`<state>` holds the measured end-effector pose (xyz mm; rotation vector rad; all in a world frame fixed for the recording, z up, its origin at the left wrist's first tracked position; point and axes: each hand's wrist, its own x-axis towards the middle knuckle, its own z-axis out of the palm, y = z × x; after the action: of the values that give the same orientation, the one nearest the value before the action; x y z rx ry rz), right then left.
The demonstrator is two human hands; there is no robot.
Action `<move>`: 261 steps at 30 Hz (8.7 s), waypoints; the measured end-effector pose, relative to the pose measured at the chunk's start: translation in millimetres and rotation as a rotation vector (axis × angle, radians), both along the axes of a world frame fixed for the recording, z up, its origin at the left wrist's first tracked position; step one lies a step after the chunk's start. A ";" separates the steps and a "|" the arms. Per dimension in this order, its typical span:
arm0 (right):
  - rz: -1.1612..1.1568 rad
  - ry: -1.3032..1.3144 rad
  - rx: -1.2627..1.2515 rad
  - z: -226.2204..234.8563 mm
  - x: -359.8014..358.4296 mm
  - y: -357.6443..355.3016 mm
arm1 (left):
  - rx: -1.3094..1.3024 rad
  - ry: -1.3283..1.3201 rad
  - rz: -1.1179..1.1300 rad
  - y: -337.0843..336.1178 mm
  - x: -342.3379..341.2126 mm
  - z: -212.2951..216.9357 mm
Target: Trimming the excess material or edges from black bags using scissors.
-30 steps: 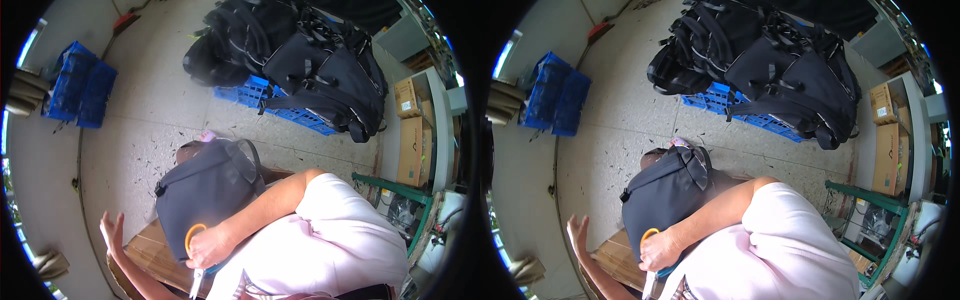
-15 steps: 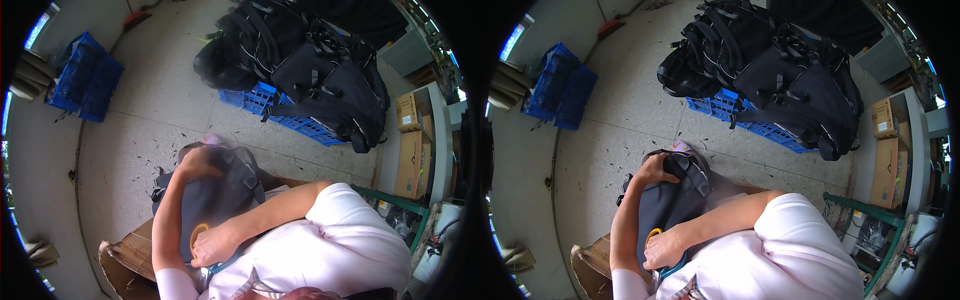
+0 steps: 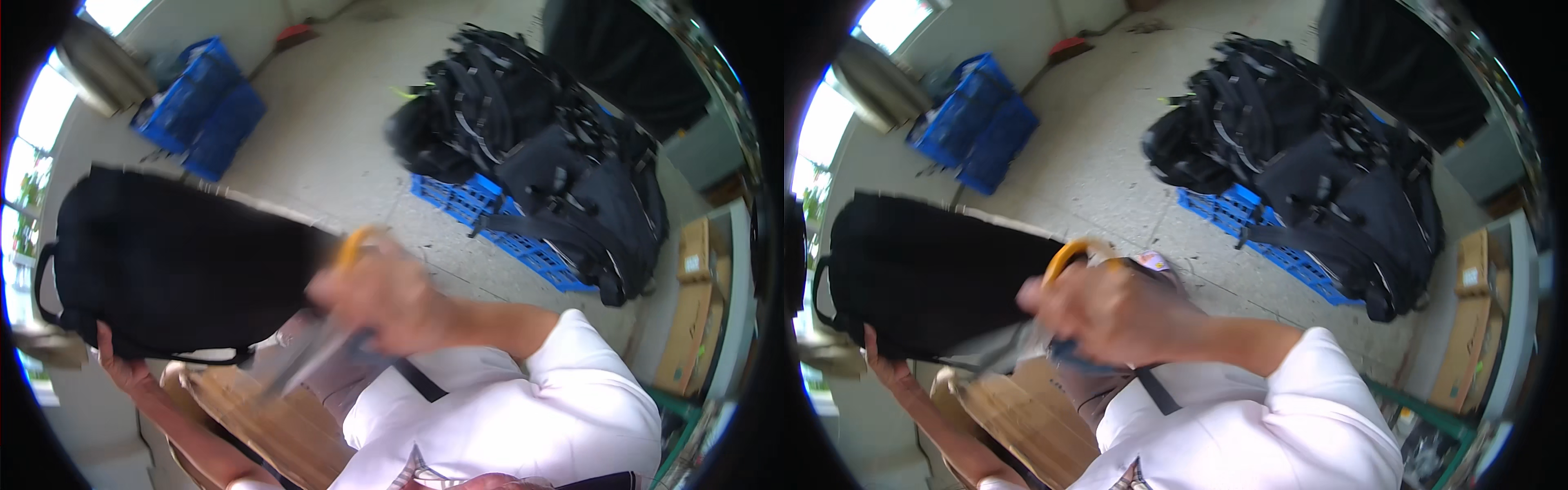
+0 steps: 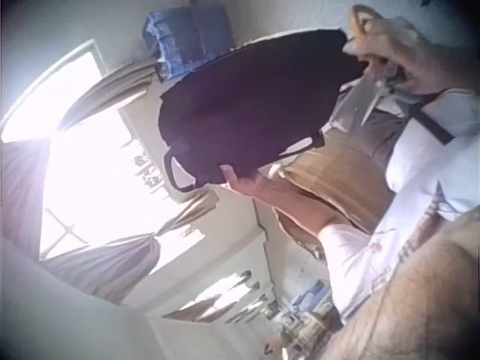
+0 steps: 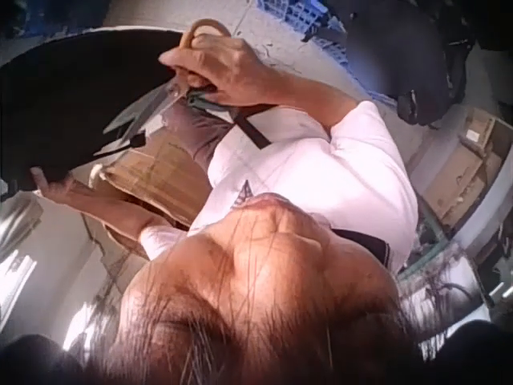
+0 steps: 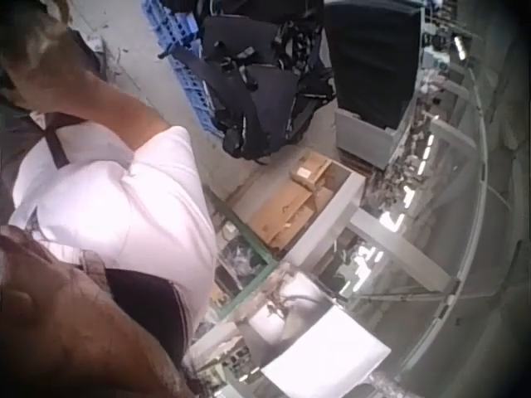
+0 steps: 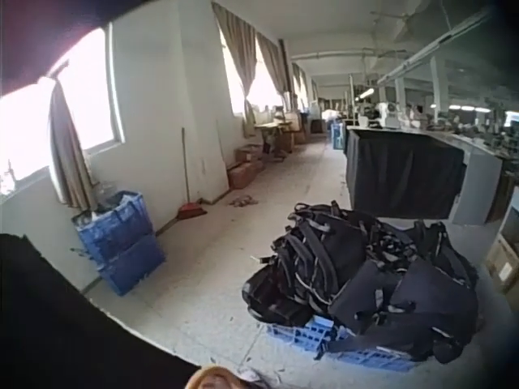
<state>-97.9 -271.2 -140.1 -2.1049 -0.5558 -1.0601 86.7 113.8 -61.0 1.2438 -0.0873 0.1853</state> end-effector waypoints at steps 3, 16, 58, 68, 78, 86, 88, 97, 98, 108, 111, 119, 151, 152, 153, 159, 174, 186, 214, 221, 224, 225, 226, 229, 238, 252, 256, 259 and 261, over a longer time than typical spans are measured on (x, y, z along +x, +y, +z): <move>-0.125 0.076 0.209 -0.9 17.3 -39.1 | -0.180 -0.042 0.011 -20.5 -25.3 -29.6; 0.150 0.583 0.209 -13.7 34.2 -52.1 | -0.431 0.274 -0.121 -64.5 -107.6 -117.0; 0.184 0.774 -0.312 -4.5 12.2 -80.2 | -0.612 0.164 -0.246 -25.0 -121.1 -175.4; 0.210 0.615 -0.339 -8.4 5.2 -69.0 | -0.616 0.181 -0.195 -23.6 -123.5 -180.4; 0.202 0.728 -0.430 4.9 15.6 -74.9 | -0.609 0.165 -0.202 -25.9 -126.9 -179.1; 0.201 0.634 -0.404 -5.1 21.4 -64.1 | -0.651 0.206 -0.161 -25.3 -129.4 -184.6; 0.206 0.634 -0.395 -5.2 20.1 -61.1 | -0.659 0.214 -0.164 -21.8 -129.8 -187.3; 0.183 0.611 -0.396 10.1 25.2 -54.2 | -0.648 0.204 -0.160 -21.4 -130.3 -188.9; 0.188 0.619 -0.416 13.8 26.7 -53.1 | -0.633 0.192 -0.148 -22.3 -130.9 -188.6; 0.199 0.643 -0.456 5.1 33.8 -46.5 | -0.628 0.165 -0.133 -23.7 -134.7 -189.3; 0.154 0.512 -0.480 3.1 33.5 -43.8 | -0.629 0.162 -0.144 -24.2 -136.3 -187.3; 0.145 0.473 -0.500 12.4 43.6 -31.7 | -0.679 0.157 -0.240 -22.4 -135.5 -190.4; 0.166 0.513 -0.460 13.8 61.4 -15.7 | -0.689 0.147 -0.190 -25.5 -142.4 -191.7; 0.165 0.510 -0.460 14.4 63.6 -12.5 | -0.694 0.149 -0.211 -25.4 -142.3 -191.7; 0.160 0.457 -0.472 14.9 66.3 -9.0 | -0.692 0.146 -0.212 -26.6 -142.4 -190.5; 0.172 0.428 -0.499 9.1 74.9 -4.3 | -0.709 0.148 -0.229 -16.3 -146.7 -202.1; 0.209 0.391 -0.428 -2.0 90.1 5.3 | -0.743 0.126 -0.288 -21.5 -148.0 -199.8; 0.471 0.815 0.091 11.2 105.9 17.5 | -0.624 0.220 -0.274 -29.9 -139.5 -169.8; 0.037 0.491 -0.349 78.9 49.3 -19.5 | 0.485 -0.290 -0.422 -153.2 -51.0 0.3; 0.029 0.417 -0.438 72.9 47.2 -15.8 | 0.397 -0.235 -0.357 -151.2 -52.1 -5.3; 0.029 0.388 -0.419 65.3 49.7 -14.8 | 0.398 -0.213 -0.357 -148.4 -50.7 -6.3; 0.031 0.339 -0.408 62.9 50.3 -15.0 | 0.411 -0.214 -0.349 -147.7 -51.8 -5.6; 0.032 0.336 -0.405 61.0 50.8 -15.8 | 0.424 -0.214 -0.341 -147.0 -52.9 -5.0; 0.073 0.292 -0.389 55.5 56.7 -15.1 | 0.412 -0.216 -0.341 -144.2 -49.3 -7.2; 0.073 0.237 -0.353 50.2 60.0 -9.5 | 0.396 -0.186 -0.348 -138.8 -48.9 -10.0; 0.107 0.259 -0.386 55.6 66.8 -2.7 | 0.420 -0.217 -0.354 -142.7 -52.4 -15.7; 0.115 0.252 -0.374 53.6 63.4 -2.7 | 0.384 -0.237 -0.374 -143.7 -50.1 -17.8; 0.114 0.390 -0.293 55.4 64.7 3.7 | 0.390 -0.234 -0.384 -140.7 -47.9 -20.6; 0.118 0.333 -0.300 56.5 65.9 8.3 | 0.396 -0.221 -0.398 -142.0 -50.5 -20.6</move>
<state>-32.0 -262.9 -83.7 -2.4098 -0.6952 -0.5677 36.3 -28.1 -81.6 1.5674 -0.5810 -0.0463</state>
